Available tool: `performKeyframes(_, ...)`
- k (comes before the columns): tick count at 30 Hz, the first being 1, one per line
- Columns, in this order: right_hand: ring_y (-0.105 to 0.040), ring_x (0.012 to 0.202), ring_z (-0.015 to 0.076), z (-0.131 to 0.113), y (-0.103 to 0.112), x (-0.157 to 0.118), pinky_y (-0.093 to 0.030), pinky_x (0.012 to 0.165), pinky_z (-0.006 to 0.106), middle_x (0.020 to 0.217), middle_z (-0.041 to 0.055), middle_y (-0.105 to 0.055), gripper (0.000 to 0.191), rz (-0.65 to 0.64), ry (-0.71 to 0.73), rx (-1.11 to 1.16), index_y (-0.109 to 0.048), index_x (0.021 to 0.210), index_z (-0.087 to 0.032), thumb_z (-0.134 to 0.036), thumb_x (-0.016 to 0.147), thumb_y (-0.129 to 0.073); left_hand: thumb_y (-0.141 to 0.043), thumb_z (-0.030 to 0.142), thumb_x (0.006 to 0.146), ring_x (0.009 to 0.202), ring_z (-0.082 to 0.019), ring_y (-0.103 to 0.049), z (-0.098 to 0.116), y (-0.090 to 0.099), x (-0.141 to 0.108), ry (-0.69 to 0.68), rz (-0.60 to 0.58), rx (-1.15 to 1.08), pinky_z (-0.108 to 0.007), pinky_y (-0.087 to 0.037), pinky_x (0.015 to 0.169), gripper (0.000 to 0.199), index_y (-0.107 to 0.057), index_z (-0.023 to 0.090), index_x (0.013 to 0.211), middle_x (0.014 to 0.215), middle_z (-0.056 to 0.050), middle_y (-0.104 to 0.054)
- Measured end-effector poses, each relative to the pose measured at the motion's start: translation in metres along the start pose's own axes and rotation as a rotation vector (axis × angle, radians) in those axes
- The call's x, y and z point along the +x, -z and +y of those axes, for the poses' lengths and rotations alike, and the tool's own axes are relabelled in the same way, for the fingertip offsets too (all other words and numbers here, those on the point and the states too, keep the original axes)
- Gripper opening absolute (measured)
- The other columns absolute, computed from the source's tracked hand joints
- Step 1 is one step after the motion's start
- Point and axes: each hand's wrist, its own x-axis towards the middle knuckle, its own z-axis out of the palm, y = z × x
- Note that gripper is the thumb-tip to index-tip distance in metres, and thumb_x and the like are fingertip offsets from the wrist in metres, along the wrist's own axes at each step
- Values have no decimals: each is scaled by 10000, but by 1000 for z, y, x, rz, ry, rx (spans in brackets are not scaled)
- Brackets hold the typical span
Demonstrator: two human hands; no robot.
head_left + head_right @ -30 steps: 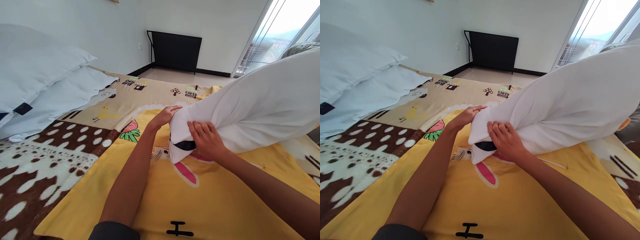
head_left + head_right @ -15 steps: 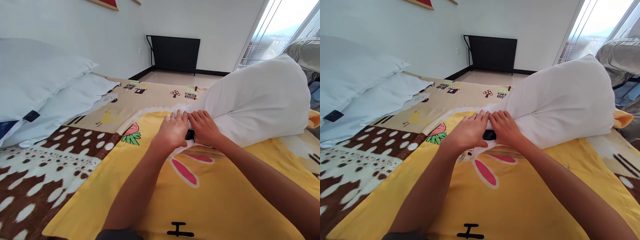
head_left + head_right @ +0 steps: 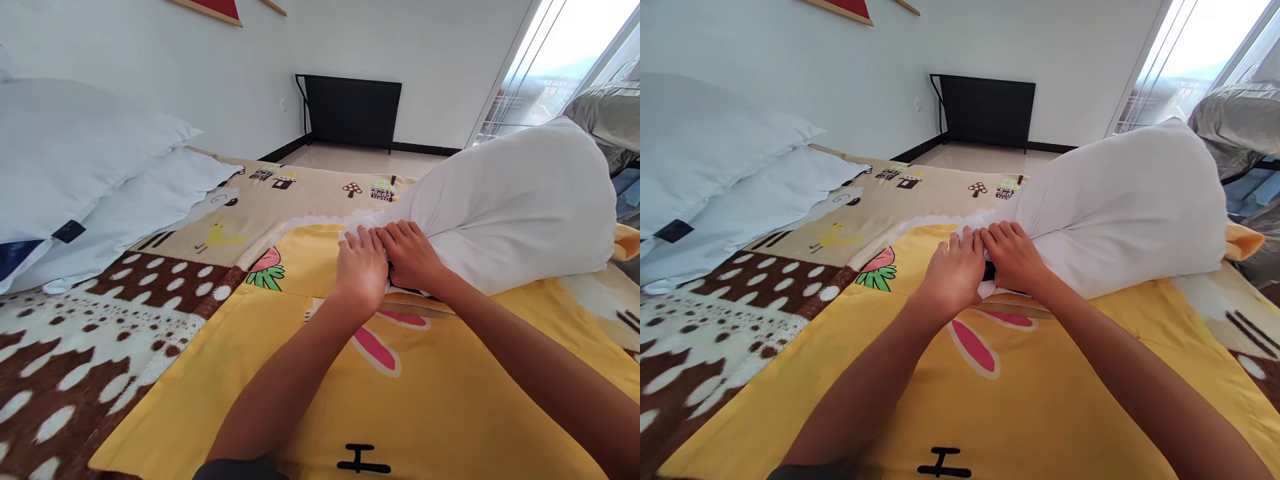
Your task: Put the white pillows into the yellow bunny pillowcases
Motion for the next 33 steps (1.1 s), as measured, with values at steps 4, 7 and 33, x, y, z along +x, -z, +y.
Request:
performKeyframes(4,-384,863,250,-1,0,1,-262,757,350,977,141,-532,473,1,-12,21,-508,1185,-51,-145,722,-490,-544,144,803,1286,-426,-344,7,-2,-2,16,41,43,-453,-356,971,644,-324,4,1392,1433,-281,-319)
performKeyframes(7,-385,856,246,-1,1,2,-255,757,344,958,135,-531,439,-1,-13,26,-515,1171,-55,-173,749,-486,-500,112,815,1295,-441,-325,10,-2,-1,33,18,74,-460,-358,975,617,-322,-6,1395,1447,-279,-297)
performKeyframes(33,-371,790,232,3,5,8,-252,720,338,890,110,-523,339,-5,-17,38,-535,1080,-98,-318,841,-439,-481,107,811,1307,-484,-262,27,-14,0,84,34,57,-541,-402,911,646,-289,8,1420,1479,-277,-218)
